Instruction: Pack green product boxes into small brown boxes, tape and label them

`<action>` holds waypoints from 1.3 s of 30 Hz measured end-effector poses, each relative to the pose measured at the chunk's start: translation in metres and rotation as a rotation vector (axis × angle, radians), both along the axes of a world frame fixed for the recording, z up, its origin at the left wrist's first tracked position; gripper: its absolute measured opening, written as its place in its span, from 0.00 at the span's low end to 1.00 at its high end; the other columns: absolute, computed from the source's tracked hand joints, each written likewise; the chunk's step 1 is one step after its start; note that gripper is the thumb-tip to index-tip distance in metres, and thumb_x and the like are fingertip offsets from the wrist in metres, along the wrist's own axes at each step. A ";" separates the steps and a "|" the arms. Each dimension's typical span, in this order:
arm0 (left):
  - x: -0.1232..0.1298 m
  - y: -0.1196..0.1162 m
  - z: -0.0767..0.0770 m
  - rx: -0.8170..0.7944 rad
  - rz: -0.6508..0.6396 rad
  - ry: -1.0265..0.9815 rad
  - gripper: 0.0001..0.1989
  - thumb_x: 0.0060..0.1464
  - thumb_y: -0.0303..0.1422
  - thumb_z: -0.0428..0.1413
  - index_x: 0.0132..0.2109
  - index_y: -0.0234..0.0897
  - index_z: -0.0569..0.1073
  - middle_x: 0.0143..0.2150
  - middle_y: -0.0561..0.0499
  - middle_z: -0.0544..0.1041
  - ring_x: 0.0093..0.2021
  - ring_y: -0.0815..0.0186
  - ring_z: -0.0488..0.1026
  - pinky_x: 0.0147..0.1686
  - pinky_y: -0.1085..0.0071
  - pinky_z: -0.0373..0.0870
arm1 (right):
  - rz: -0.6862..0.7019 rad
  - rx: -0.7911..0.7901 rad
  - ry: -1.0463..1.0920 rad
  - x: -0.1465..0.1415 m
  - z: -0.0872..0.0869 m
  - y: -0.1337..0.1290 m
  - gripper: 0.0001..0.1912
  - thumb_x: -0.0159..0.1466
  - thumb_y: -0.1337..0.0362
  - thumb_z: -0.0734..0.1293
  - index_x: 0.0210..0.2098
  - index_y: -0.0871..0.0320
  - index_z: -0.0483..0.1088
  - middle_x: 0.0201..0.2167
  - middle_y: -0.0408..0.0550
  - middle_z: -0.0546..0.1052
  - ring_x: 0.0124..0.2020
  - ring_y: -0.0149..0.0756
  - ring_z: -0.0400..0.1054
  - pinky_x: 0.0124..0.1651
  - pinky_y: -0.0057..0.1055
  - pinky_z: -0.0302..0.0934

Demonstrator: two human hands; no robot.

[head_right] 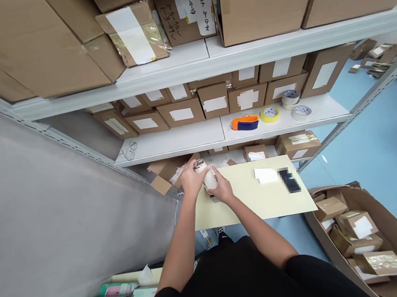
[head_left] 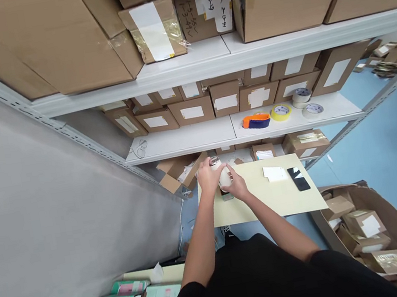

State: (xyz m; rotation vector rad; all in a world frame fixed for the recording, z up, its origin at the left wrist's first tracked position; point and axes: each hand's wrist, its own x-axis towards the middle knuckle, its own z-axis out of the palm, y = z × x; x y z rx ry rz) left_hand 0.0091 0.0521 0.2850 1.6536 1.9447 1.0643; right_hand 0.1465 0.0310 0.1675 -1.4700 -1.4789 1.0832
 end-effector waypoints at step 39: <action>-0.023 -0.015 -0.086 -0.102 -0.292 0.372 0.27 0.54 0.44 0.68 0.60 0.49 0.78 0.58 0.45 0.77 0.62 0.48 0.65 0.57 0.55 0.62 | -0.117 -0.282 -0.149 0.006 -0.137 0.013 0.12 0.61 0.64 0.65 0.22 0.53 0.64 0.25 0.44 0.78 0.30 0.35 0.70 0.36 0.28 0.59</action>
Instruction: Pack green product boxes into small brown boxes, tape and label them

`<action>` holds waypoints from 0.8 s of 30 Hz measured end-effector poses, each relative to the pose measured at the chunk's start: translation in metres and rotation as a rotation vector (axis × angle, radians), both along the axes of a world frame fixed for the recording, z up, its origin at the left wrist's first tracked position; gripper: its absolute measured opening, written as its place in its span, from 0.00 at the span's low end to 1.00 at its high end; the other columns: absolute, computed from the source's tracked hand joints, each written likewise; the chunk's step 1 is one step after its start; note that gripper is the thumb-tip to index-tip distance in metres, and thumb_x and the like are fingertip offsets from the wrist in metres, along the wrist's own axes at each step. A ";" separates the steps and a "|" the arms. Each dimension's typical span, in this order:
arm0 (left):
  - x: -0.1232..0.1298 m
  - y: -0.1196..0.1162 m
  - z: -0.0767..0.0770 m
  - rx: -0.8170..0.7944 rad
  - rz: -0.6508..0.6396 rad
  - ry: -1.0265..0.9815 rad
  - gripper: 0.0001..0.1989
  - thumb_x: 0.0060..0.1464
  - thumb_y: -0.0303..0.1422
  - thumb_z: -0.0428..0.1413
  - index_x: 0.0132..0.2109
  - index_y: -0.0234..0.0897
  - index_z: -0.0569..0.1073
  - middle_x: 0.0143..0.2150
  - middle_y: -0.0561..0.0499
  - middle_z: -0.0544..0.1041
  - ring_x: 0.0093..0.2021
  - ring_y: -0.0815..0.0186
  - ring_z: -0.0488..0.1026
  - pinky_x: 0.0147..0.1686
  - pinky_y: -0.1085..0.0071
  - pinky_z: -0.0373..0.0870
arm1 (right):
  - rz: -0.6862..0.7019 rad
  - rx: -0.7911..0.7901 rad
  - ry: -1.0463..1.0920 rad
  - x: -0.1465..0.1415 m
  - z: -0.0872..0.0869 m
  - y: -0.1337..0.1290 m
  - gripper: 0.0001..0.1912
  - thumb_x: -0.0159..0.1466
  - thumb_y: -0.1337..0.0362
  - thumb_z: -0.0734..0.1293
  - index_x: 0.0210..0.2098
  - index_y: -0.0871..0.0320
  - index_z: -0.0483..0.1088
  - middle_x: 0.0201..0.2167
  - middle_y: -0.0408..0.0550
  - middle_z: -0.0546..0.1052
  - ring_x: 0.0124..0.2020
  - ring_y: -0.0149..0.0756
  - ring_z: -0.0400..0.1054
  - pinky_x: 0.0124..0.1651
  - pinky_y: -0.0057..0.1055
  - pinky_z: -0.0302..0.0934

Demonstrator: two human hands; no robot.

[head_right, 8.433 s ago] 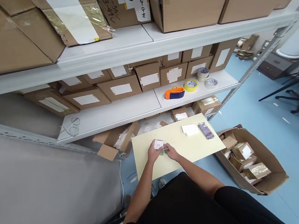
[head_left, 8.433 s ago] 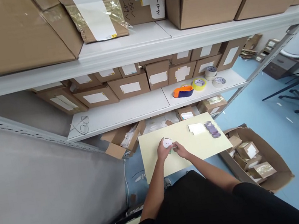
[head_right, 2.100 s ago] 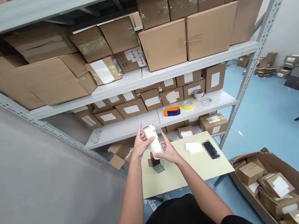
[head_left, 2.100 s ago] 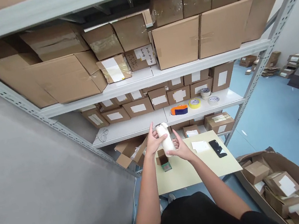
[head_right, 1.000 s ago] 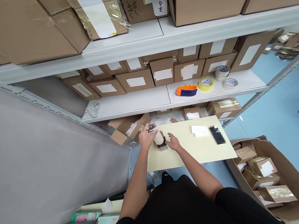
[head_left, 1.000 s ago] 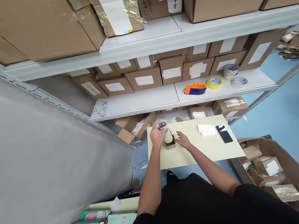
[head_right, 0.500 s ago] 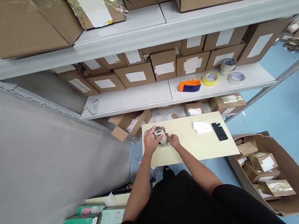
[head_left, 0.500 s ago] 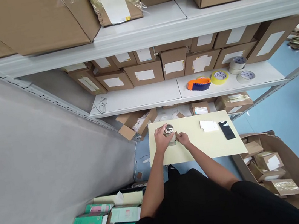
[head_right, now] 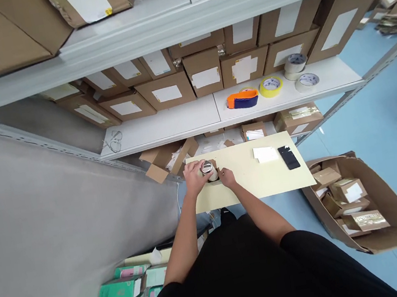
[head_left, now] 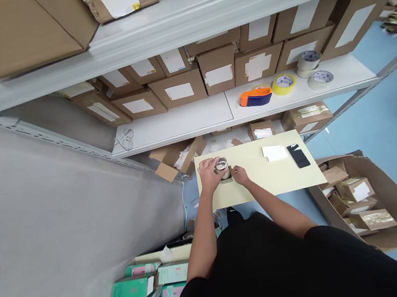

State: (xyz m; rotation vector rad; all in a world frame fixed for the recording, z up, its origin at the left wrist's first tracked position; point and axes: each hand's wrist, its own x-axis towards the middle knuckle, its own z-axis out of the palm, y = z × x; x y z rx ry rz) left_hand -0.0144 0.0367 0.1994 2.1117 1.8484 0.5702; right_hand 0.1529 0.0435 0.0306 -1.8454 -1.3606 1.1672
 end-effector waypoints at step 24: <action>0.013 -0.007 -0.086 -0.143 -0.058 -0.227 0.33 0.51 0.25 0.63 0.65 0.40 0.71 0.60 0.40 0.70 0.62 0.50 0.69 0.62 0.55 0.67 | -0.050 -0.027 0.010 -0.004 0.003 -0.003 0.12 0.63 0.61 0.65 0.23 0.52 0.64 0.26 0.44 0.78 0.32 0.36 0.72 0.37 0.27 0.61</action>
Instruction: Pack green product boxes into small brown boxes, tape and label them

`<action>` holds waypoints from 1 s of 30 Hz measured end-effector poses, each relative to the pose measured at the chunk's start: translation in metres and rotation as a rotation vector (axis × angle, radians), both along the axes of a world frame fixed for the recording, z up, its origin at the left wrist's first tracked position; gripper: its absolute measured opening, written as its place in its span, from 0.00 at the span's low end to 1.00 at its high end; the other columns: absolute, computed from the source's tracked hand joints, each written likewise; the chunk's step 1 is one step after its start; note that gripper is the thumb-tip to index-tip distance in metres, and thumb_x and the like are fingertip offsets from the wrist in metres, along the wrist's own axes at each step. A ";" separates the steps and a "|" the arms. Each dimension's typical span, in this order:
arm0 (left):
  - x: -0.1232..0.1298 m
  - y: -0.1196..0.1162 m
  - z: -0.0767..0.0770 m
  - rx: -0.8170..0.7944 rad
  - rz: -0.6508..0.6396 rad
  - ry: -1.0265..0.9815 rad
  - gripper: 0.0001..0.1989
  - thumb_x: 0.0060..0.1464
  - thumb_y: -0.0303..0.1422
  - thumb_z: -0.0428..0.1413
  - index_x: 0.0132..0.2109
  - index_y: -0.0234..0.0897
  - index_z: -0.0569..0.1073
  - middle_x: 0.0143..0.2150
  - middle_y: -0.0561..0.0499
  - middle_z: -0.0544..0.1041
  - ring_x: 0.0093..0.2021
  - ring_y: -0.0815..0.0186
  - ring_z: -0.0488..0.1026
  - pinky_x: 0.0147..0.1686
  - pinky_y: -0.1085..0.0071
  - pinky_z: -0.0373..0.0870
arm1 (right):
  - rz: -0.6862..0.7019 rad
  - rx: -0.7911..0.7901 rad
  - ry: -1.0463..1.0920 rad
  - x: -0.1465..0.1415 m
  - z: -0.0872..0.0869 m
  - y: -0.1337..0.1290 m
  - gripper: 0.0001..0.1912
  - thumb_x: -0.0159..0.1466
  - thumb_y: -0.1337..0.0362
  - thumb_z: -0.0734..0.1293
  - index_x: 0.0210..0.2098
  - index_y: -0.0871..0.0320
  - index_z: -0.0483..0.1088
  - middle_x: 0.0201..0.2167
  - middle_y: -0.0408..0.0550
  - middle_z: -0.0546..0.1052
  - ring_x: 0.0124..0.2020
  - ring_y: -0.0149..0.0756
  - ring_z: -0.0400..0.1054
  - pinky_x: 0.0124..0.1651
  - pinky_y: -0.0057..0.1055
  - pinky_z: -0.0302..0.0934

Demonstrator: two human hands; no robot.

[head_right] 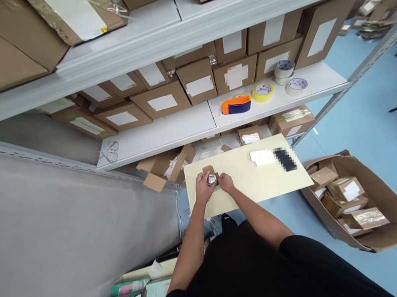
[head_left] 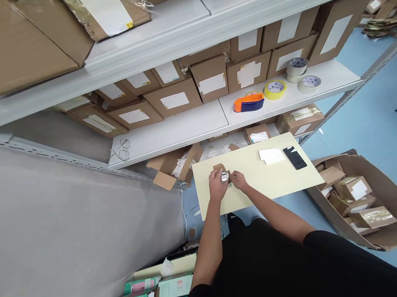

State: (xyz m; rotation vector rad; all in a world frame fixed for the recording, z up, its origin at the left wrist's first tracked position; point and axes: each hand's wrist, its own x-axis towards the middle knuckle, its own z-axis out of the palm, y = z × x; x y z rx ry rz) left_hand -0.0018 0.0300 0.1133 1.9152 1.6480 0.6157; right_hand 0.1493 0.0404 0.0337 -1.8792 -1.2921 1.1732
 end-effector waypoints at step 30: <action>-0.023 0.010 -0.071 -0.349 0.298 -0.580 0.30 0.52 0.35 0.65 0.62 0.39 0.73 0.58 0.42 0.80 0.49 0.56 0.80 0.51 0.59 0.77 | 0.191 0.088 0.165 -0.002 -0.007 -0.016 0.17 0.57 0.65 0.69 0.47 0.48 0.75 0.44 0.43 0.82 0.47 0.44 0.78 0.51 0.40 0.72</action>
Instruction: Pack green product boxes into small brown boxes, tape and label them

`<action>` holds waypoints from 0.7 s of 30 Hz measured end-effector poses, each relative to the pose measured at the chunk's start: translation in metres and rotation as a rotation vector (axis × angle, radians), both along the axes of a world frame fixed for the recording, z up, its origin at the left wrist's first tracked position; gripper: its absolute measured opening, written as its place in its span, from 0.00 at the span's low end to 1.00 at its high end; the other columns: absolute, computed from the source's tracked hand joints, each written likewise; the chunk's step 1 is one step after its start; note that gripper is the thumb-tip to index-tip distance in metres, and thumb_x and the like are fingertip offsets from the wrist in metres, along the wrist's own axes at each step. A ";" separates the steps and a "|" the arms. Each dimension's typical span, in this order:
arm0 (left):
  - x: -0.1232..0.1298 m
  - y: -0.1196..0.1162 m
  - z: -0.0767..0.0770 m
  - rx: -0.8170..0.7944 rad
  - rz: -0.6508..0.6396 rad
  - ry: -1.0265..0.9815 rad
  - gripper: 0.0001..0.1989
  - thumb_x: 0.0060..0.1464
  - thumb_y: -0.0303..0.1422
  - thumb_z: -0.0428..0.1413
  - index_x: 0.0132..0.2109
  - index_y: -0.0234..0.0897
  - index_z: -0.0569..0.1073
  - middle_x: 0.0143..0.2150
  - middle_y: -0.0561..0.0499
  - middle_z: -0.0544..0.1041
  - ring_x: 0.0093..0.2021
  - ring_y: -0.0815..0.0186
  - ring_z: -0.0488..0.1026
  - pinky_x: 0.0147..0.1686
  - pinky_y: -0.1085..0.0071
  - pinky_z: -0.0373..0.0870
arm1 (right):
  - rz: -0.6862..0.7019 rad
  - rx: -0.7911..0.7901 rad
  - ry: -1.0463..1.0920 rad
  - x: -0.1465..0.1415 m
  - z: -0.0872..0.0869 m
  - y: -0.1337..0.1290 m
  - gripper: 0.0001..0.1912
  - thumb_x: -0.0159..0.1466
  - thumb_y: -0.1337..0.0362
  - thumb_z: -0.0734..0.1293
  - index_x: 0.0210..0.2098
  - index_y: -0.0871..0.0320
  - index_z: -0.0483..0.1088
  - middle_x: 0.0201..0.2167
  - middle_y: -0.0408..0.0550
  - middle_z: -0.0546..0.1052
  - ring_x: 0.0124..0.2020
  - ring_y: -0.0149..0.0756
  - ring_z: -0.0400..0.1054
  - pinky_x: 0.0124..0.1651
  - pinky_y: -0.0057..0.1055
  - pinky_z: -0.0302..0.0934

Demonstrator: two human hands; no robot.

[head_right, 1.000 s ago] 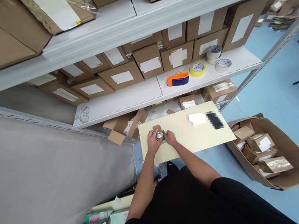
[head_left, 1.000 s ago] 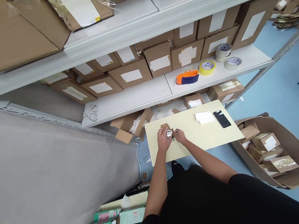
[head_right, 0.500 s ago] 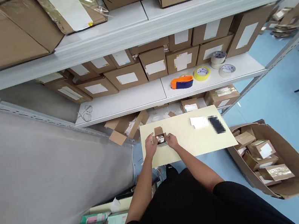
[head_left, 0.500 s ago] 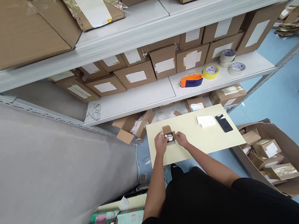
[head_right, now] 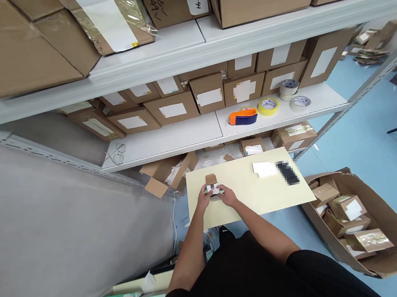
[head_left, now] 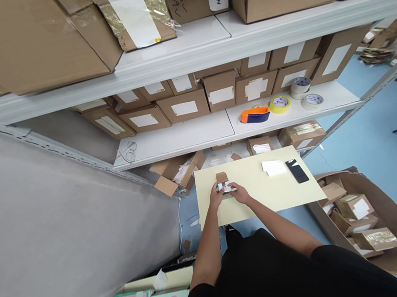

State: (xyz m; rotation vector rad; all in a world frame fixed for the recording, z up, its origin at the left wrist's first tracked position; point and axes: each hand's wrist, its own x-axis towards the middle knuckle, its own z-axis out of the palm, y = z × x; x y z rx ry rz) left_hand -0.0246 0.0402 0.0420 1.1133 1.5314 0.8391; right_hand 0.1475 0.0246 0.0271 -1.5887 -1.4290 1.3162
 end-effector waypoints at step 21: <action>-0.012 -0.015 0.017 0.205 -0.092 0.088 0.20 0.42 0.22 0.66 0.45 0.39 0.79 0.59 0.44 0.75 0.61 0.54 0.74 0.61 0.55 0.72 | -0.061 -0.008 0.157 0.006 -0.001 0.000 0.18 0.58 0.64 0.68 0.49 0.51 0.74 0.48 0.48 0.81 0.45 0.40 0.79 0.52 0.40 0.73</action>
